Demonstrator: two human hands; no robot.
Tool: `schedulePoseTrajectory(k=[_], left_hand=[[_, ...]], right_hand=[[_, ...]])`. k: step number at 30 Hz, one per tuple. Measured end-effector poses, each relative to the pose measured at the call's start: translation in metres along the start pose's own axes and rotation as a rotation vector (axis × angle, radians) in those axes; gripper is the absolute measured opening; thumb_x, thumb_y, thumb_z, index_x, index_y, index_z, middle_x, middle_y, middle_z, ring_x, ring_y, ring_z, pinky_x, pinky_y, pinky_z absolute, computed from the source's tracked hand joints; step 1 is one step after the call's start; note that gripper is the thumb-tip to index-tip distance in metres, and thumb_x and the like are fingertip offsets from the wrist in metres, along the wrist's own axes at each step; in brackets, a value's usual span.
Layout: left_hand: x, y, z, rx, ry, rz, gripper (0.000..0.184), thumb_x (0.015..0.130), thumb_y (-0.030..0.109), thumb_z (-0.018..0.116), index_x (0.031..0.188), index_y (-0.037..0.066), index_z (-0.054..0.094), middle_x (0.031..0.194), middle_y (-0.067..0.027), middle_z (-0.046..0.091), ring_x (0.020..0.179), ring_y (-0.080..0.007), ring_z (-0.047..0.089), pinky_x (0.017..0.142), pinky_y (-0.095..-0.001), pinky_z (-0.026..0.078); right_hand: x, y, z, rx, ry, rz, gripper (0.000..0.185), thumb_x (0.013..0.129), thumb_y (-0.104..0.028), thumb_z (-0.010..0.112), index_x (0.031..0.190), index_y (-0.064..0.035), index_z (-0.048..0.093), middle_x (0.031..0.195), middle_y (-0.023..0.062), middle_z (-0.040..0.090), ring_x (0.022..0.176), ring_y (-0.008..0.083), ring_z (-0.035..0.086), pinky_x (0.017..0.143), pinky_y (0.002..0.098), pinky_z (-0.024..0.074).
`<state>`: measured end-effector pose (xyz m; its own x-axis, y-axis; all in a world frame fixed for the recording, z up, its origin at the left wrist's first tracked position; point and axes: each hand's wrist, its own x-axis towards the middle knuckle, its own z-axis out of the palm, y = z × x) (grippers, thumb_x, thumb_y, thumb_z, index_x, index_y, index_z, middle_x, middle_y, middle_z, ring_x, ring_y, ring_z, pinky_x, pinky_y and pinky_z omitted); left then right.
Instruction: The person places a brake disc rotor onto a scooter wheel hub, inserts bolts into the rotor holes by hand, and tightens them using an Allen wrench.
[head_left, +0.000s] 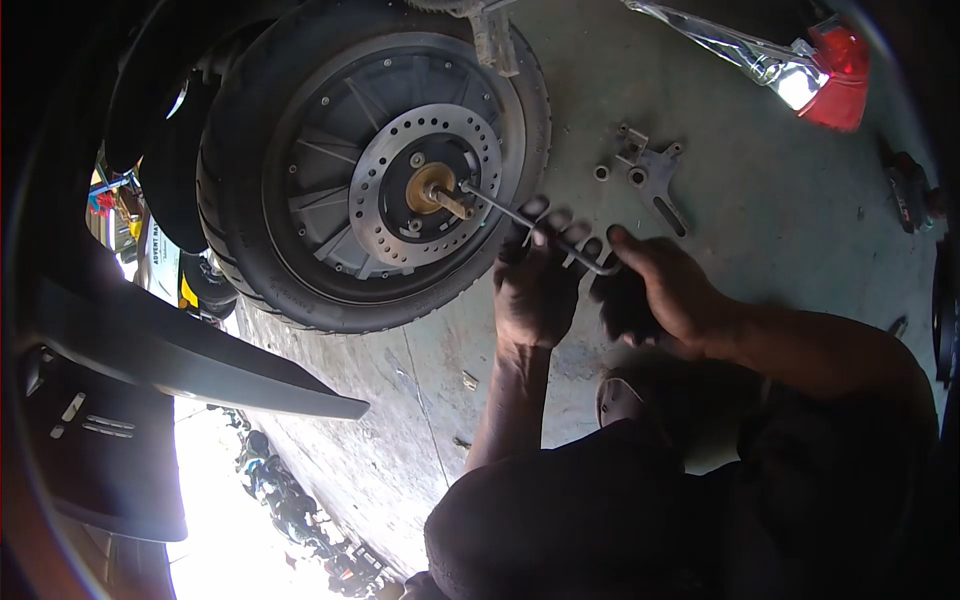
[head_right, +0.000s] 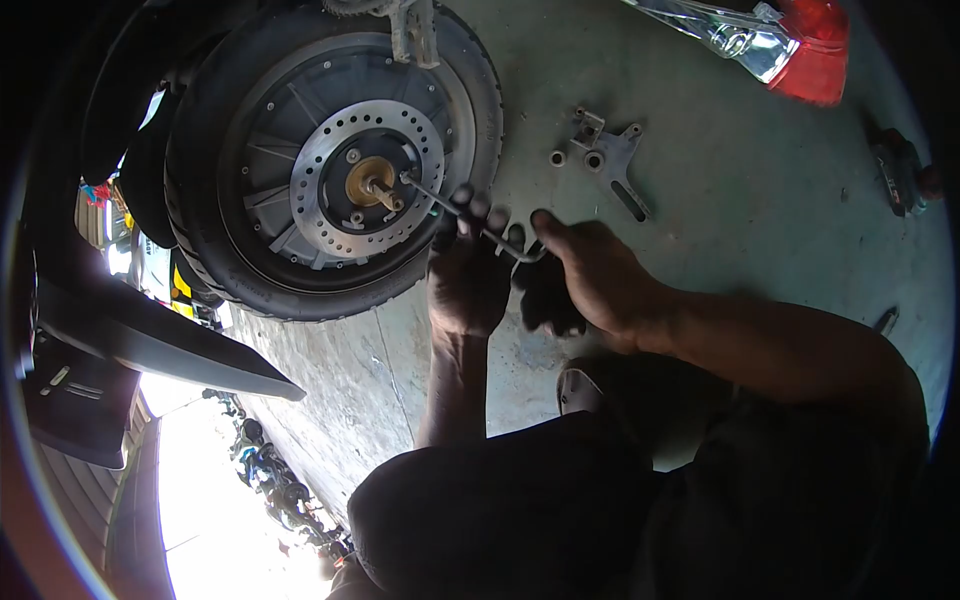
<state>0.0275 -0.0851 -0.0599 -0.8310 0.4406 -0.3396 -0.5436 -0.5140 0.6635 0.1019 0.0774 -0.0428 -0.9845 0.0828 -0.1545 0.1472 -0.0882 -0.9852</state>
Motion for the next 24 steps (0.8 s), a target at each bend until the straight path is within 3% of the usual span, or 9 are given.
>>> schedulePoseTrajectory(k=[2,6,7,9,11,16,18,22,24], left_hand=[[0.002,-0.002,-0.013,0.045,-0.149,-0.002,0.018,0.092,0.011,0.061,0.11,0.01,0.06,0.095,-0.006,0.065,0.089,-0.0234,0.066,0.081,-0.043,0.053],[0.0,0.002,-0.008,0.107,0.005,0.014,0.014,0.09,0.011,0.065,0.103,0.006,0.062,0.089,-0.0071,0.066,0.078,-0.0212,0.065,0.072,-0.0394,0.055],[-0.001,0.003,-0.005,0.104,0.008,0.019,0.014,0.09,0.011,0.065,0.103,0.006,0.062,0.089,-0.0071,0.066,0.078,-0.0212,0.065,0.072,-0.0394,0.055],[-0.001,0.007,-0.001,0.274,0.064,0.061,0.017,0.088,0.013,0.068,0.1,0.003,0.062,0.084,-0.0096,0.066,0.069,-0.0165,0.063,0.06,-0.0289,0.052],[0.002,0.012,-0.003,0.337,0.071,0.043,0.019,0.088,0.015,0.069,0.099,0.001,0.062,0.083,-0.0112,0.067,0.065,-0.0143,0.062,0.055,-0.0252,0.049],[0.001,0.014,0.007,0.435,0.149,0.02,0.025,0.086,0.018,0.072,0.095,-0.003,0.061,0.081,-0.0139,0.067,0.056,-0.0109,0.058,0.047,-0.021,0.043],[0.0,0.014,0.014,0.566,0.2,0.049,0.027,0.086,0.018,0.072,0.094,-0.004,0.06,0.081,-0.0146,0.067,0.055,-0.0112,0.057,0.046,-0.022,0.042],[-0.001,0.016,0.011,0.611,0.191,0.051,0.027,0.086,0.019,0.072,0.093,-0.004,0.06,0.081,-0.0146,0.067,0.06,-0.0138,0.063,0.048,-0.0221,0.047],[-0.003,0.016,0.015,0.602,0.165,0.039,0.028,0.089,0.017,0.068,0.101,-0.005,0.057,0.089,-0.018,0.068,0.074,-0.0205,0.069,0.061,-0.0258,0.054]], right_hand=[[-0.005,0.003,-0.005,-0.077,-0.016,0.024,0.041,0.098,-0.037,0.048,0.083,-0.0013,0.062,0.062,0.0112,0.059,0.051,0.0183,0.058,0.046,0.031,0.0453],[-0.009,0.009,-0.011,-0.193,-0.065,0.064,0.037,0.093,-0.036,0.057,0.088,-0.0007,0.063,0.072,0.011,0.063,0.06,0.0183,0.062,0.049,0.0311,0.0483],[-0.006,0.009,-0.015,-0.514,-0.002,-0.334,0.029,0.088,-0.029,0.06,0.091,-0.0002,0.064,0.077,0.0108,0.063,0.066,0.0188,0.063,0.051,0.0307,0.0501],[-0.005,0.002,-0.02,-0.824,0.062,-0.742,0.024,0.084,-0.021,0.064,0.094,0.0003,0.064,0.082,0.0106,0.063,0.072,0.0194,0.063,0.054,0.0302,0.0519],[-0.005,-0.012,-0.021,-1.252,-0.032,-0.944,0.027,0.076,-0.016,0.064,0.097,0.0009,0.065,0.083,0.01,0.061,0.077,0.0208,0.064,0.058,0.0313,0.0544],[-0.005,-0.017,-0.011,-1.317,-0.126,-0.874,0.022,0.075,-0.018,0.064,0.088,0.0002,0.064,0.079,0.0104,0.059,0.072,0.0213,0.062,0.054,0.0299,0.0531],[-0.009,-0.017,-0.005,-1.22,-0.047,-0.619,0.019,0.075,-0.019,0.063,0.081,-0.0015,0.063,0.076,0.0095,0.057,0.069,0.0205,0.06,0.054,0.0293,0.0523],[-0.007,-0.019,-0.003,-1.239,-0.038,-0.631,0.016,0.077,-0.019,0.062,0.076,-0.0025,0.061,0.074,0.0083,0.056,0.064,0.0198,0.058,0.052,0.0287,0.0502],[0.001,-0.015,-0.009,-1.412,-0.285,-0.871,0.016,0.08,-0.019,0.061,0.073,-0.0041,0.06,0.066,0.0058,0.053,0.058,0.0201,0.057,0.05,0.0279,0.0474]])
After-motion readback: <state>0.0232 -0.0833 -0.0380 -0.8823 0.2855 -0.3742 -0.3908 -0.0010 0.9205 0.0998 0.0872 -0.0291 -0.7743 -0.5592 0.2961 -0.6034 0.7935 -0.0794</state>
